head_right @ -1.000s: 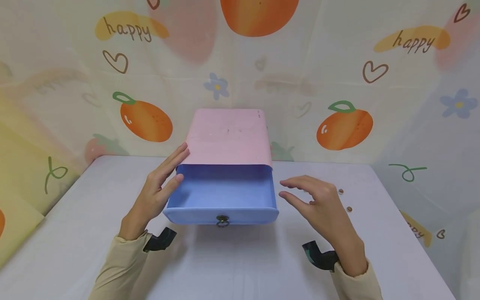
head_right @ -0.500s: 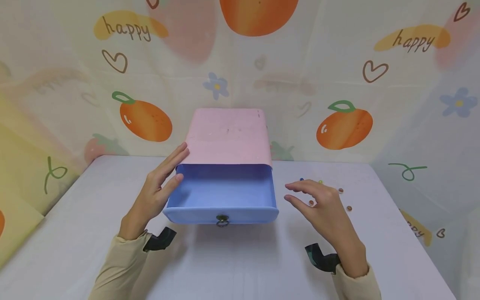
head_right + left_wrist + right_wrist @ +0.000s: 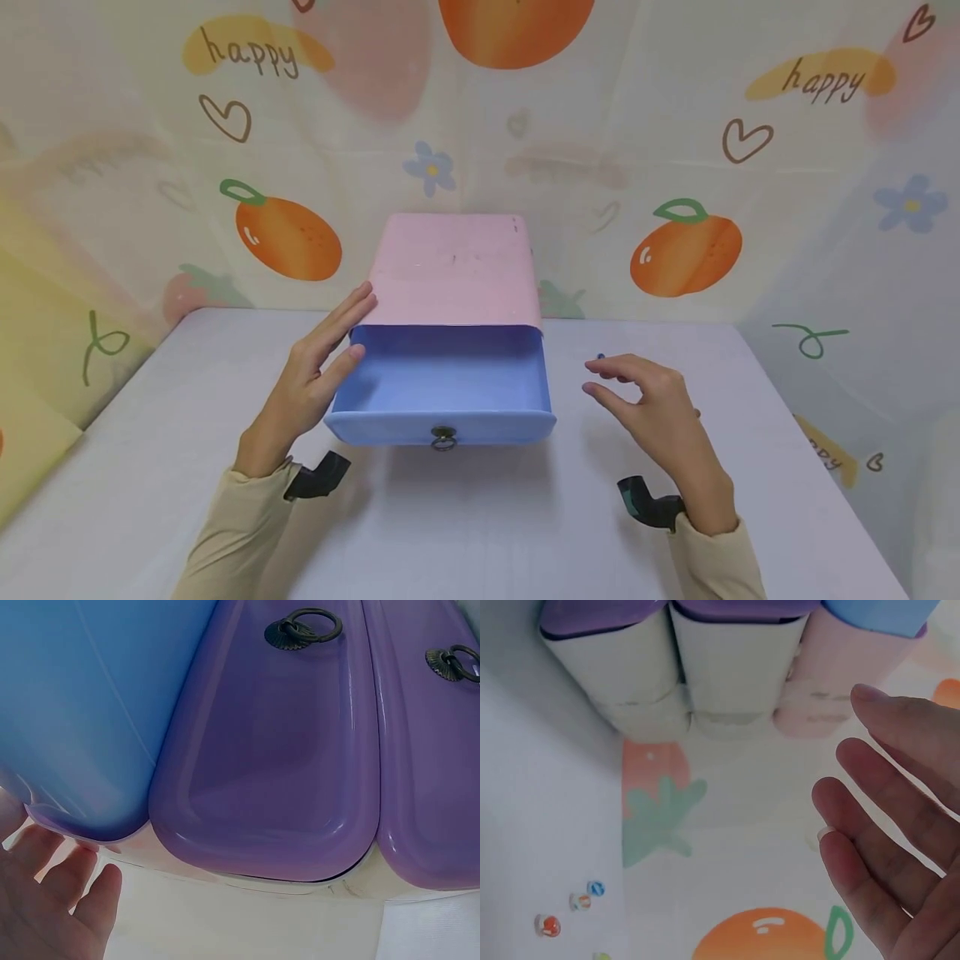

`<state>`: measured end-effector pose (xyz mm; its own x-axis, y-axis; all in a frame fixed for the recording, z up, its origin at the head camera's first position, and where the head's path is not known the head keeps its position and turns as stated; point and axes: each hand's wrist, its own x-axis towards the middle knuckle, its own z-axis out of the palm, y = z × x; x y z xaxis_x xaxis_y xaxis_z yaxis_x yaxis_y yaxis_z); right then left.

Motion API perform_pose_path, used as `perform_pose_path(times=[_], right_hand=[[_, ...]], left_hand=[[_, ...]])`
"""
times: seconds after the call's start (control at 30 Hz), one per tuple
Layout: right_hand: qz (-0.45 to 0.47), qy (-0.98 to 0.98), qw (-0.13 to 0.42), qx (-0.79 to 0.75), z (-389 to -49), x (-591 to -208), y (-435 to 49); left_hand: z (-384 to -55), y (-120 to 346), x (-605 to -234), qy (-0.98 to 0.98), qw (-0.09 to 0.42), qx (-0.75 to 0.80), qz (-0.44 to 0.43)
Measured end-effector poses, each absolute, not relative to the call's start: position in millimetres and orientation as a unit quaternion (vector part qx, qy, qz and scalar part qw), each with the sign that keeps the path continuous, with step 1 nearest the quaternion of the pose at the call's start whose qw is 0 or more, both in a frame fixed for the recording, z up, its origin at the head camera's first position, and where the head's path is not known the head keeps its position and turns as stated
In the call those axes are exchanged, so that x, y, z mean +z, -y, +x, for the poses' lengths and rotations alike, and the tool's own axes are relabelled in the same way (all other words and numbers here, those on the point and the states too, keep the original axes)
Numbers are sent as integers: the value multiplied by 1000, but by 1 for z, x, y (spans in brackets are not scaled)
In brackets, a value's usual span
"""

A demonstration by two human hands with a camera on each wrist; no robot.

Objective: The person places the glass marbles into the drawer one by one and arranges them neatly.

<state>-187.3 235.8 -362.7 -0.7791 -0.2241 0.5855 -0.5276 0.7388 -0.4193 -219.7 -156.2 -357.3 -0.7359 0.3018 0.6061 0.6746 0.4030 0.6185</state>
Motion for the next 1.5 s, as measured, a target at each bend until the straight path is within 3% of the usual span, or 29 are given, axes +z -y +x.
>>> perform_pose_path(times=[0.9, 1.2, 1.5], right_hand=[[154, 933, 156, 284, -205, -395, -248], [115, 951, 89, 273, -208, -404, -254], [114, 955, 85, 259, -212, -410, -257]], left_hand=[[-221, 156, -359, 809, 209, -458, -302], [-220, 156, -357, 811, 209, -457, -301], [-219, 155, -356, 813, 203, -459, -294]])
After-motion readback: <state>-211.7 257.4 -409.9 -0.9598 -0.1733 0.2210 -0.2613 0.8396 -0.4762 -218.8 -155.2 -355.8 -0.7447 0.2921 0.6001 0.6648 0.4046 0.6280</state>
